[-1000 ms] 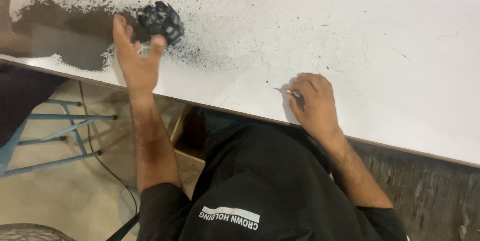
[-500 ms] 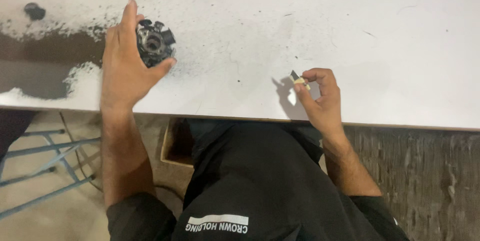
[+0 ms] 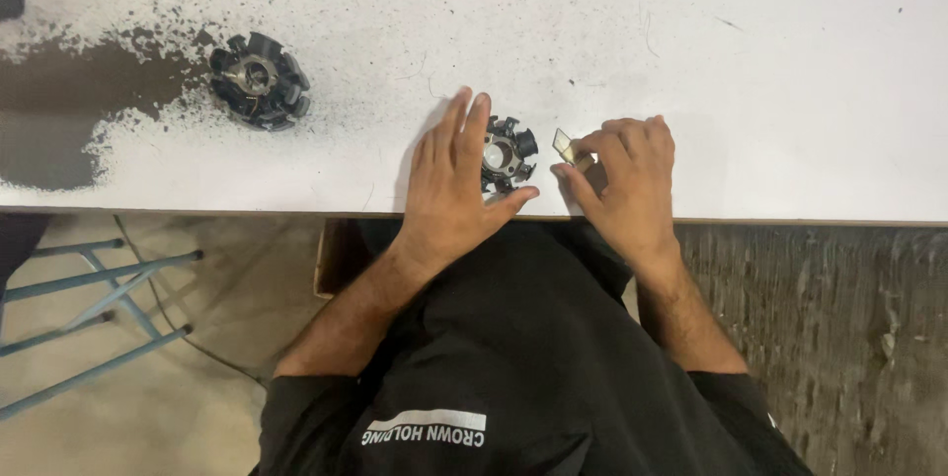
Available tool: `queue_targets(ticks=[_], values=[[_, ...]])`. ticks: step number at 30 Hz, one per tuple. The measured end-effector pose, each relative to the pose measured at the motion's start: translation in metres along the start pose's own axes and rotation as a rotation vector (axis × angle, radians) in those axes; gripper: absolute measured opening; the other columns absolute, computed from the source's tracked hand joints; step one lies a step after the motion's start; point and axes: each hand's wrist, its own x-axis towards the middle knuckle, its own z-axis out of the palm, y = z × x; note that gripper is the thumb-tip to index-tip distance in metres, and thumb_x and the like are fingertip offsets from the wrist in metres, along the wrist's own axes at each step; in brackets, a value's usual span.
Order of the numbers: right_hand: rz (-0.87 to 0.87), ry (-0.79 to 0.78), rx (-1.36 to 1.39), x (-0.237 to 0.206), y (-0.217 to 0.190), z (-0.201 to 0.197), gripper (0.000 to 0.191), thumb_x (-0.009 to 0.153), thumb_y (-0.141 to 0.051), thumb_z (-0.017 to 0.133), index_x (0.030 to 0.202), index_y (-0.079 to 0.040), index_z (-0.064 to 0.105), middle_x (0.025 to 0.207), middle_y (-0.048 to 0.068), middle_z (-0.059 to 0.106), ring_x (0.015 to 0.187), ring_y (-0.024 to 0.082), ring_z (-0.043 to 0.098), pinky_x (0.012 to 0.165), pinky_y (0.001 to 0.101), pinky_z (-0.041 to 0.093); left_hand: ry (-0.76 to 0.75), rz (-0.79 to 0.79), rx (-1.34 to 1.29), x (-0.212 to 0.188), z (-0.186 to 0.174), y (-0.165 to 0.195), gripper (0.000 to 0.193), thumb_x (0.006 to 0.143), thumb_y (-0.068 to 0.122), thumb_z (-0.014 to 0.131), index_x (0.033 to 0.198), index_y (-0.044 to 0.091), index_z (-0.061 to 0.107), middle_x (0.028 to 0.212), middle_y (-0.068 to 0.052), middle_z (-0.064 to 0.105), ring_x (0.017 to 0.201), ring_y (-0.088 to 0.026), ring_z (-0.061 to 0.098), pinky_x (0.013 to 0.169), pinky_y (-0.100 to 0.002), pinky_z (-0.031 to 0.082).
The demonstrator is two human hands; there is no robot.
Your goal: The person sits at a white workbench and assembles small black impeller-like components one at a time, fitting parts together by hand and using a small hand tool to trim or press each piece. Finished assemblies are placed in a row on the table as the person works through the batch.
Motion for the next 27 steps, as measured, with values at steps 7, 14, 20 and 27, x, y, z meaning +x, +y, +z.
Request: queue_targets(ticks=[7,14,20,27], values=[[-0.003,-0.063,-0.048,0.004,0.004,-0.004,0.026,0.090,-0.009,0.078,0.113,-0.007,0.069,0.110,0.010,0.064,0.113,0.032,0.057,0.115,0.0557,0.037,-0.144,0.179,0.057,0.021,-0.022,-0.002,0.037,0.088,0.014,0.079,0.120,0.010,0.062,0.148,-0.015,0.045,0.141,-0.035,0.049,0.114,-0.048,0.045],[-0.002,-0.009,-0.033,0.003,0.011,0.007,0.028,0.090,-0.003,0.075,0.116,-0.005,0.063,0.106,0.010,0.066,0.106,0.034,0.061,0.117,0.0579,0.037,-0.261,-0.005,0.081,0.029,-0.007,-0.008,0.028,0.090,0.021,0.076,0.110,0.006,0.064,0.130,-0.012,0.056,0.119,-0.029,0.057,0.096,-0.047,0.049],[-0.024,0.107,0.268,-0.004,0.004,0.010,0.027,0.091,-0.003,0.075,0.113,-0.005,0.059,0.107,0.010,0.070,0.106,0.029,0.068,0.120,0.0580,0.041,-0.169,0.022,0.071,0.017,-0.003,-0.011,0.018,0.094,0.017,0.075,0.107,0.008,0.068,0.129,-0.008,0.062,0.114,-0.028,0.061,0.094,-0.044,0.051],[-0.076,0.073,0.348,-0.004,-0.020,0.024,0.025,0.088,-0.001,0.075,0.107,-0.007,0.061,0.104,0.008,0.069,0.102,0.028,0.069,0.120,0.0587,0.041,-0.036,-0.027,-0.072,0.009,-0.002,-0.007,0.016,0.092,0.011,0.077,0.106,0.008,0.070,0.132,-0.010,0.064,0.119,-0.030,0.063,0.098,-0.043,0.052]])
